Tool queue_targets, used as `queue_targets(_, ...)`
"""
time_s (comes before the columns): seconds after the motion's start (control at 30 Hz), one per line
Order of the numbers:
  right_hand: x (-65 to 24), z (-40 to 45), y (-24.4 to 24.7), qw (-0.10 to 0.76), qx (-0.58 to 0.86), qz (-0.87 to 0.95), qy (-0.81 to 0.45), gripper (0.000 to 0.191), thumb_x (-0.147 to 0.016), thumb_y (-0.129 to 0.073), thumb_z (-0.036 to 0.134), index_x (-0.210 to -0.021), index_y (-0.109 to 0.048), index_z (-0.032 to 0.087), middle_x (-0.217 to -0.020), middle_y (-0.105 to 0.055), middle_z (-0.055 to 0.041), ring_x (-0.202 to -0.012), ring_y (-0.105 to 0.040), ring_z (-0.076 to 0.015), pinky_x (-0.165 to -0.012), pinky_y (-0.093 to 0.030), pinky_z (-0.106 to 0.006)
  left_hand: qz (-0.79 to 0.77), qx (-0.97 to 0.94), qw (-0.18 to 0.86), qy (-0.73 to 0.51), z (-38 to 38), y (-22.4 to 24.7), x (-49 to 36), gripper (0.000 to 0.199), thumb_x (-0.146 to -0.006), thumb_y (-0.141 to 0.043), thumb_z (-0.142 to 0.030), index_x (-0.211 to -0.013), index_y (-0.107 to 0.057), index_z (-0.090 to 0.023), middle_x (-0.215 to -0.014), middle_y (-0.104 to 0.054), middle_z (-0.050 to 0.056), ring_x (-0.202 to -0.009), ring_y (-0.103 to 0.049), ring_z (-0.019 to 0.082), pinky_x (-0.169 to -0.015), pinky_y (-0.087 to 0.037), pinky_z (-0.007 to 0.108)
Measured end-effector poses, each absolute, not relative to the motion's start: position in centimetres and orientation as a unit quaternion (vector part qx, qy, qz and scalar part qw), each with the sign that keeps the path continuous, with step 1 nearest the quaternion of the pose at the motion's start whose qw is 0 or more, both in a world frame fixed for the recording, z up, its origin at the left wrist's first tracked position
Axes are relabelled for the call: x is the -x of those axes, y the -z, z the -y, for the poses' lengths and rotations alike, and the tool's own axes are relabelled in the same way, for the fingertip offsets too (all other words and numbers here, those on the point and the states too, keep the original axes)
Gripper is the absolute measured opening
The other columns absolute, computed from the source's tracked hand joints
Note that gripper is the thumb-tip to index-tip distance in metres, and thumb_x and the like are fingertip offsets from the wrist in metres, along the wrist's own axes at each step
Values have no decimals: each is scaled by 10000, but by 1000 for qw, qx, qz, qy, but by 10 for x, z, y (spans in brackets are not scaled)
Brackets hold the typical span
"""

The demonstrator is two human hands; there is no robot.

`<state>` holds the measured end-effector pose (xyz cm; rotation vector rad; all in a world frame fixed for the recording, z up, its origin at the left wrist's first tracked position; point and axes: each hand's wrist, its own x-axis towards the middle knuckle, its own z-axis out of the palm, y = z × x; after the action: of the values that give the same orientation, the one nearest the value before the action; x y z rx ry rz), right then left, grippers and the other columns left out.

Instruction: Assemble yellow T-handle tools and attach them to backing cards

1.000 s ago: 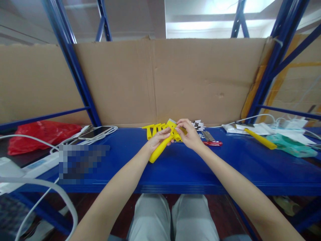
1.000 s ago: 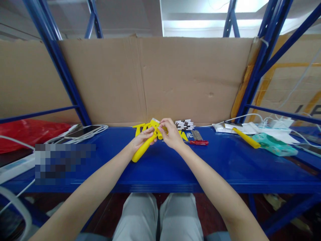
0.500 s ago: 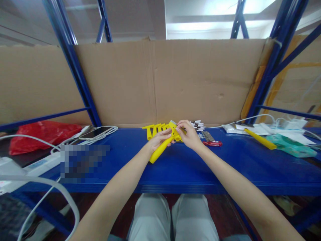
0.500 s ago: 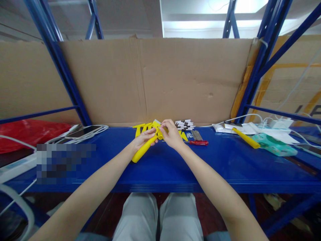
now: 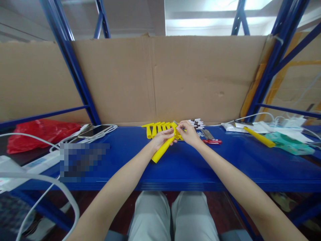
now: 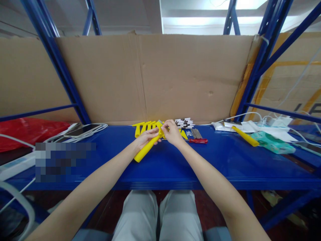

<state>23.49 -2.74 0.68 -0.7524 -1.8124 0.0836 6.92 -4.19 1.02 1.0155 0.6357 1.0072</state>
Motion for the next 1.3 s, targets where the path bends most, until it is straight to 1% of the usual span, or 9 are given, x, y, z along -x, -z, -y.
queue_targets(0.2, -233, 27, -6, 574, 327, 750, -37, 113, -790, -551, 200, -690, -503, 222, -852, -556, -47, -883, -550, -203, -849, -462, -401, -276, -452, 709, -465, 44, -10, -72, 386, -756, -613, 60, -1095, -616, -124, -783, -686, 49, -501, -658, 150, -397, -474, 197)
queue_targets(0.33, -233, 22, -2, 585, 335, 733, -92, 118, -781, -582, 274, -707, -508, 219, -848, -553, -41, -871, -553, -196, -824, -481, -389, -285, -454, 705, -465, 46, -11, -74, 373, -762, -617, 53, -1103, -616, -99, -723, -674, 54, -497, -659, 166, -385, -468, 204)
queue_targets(0.5, -234, 13, 6, 606, 351, 666, -258, 356, -675, -698, 432, -830, -447, 232, -888, -559, -16, -788, -573, -168, -718, -515, -351, -316, -466, 684, -464, 52, -16, -76, 413, -788, -556, 62, -1179, -570, -69, -628, -640, 29, -442, -627, 149, -374, -448, 196)
queue_targets(0.6, -236, 11, 8, 594, 361, 650, -305, 454, -623, -739, 471, -872, -441, 237, -975, -566, -26, -829, -587, -165, -755, -523, -359, -335, -472, 668, -469, 54, -17, -77, 402, -782, -562, 64, -1165, -577, -54, -600, -626, 25, -424, -612, 146, -369, -438, 197)
queue_targets(0.73, -238, 10, 12, 574, 389, 644, -324, 514, -599, -757, 495, -923, -450, 241, -1071, -568, -57, -923, -603, -197, -808, -532, -394, -362, -479, 643, -476, 54, -16, -79, 366, -763, -582, 65, -1112, -605, -45, -593, -620, 23, -406, -603, 145, -359, -432, 197)
queue_targets(0.87, -235, 7, 16, 566, 399, 662, -287, 446, -722, -659, 507, -1031, -465, 250, -1198, -560, -82, -1037, -598, -218, -911, -506, -433, -353, -477, 637, -492, 55, -17, -80, 316, -753, -579, 68, -1034, -628, -69, -642, -637, 21, -405, -604, 136, -351, -432, 198)
queue_targets(1.0, -229, 4, 19, 557, 408, 694, -206, 423, -835, -517, 529, -1141, -468, 240, -1291, -535, -116, -1186, -537, -243, -1022, -428, -464, -320, -475, 644, -506, 54, -19, -80, 273, -741, -571, 72, -958, -646, -75, -700, -653, 38, -429, -620, 146, -357, -442, 208)
queue_targets(1.17, -225, 4, 24, 522, 471, 688, -181, 525, -857, -458, 564, -1222, -464, 187, -1328, -518, -173, -1276, -474, -266, -1091, -351, -461, -290, -474, 652, -516, 49, -17, -76, 316, -722, -601, 67, -983, -674, -95, -901, -702, 103, -490, -641, 135, -394, -468, 203)
queue_targets(1.3, -227, 9, 20, 493, 503, 702, -106, 655, -792, -571, 547, -1301, -461, 150, -1415, -445, -188, -1366, -366, -296, -1134, -286, -464, -305, -450, 651, -530, 47, -20, -72, 416, -760, -572, 58, -1128, -648, -119, -880, -711, 99, -487, -637, 126, -384, -458, 189)
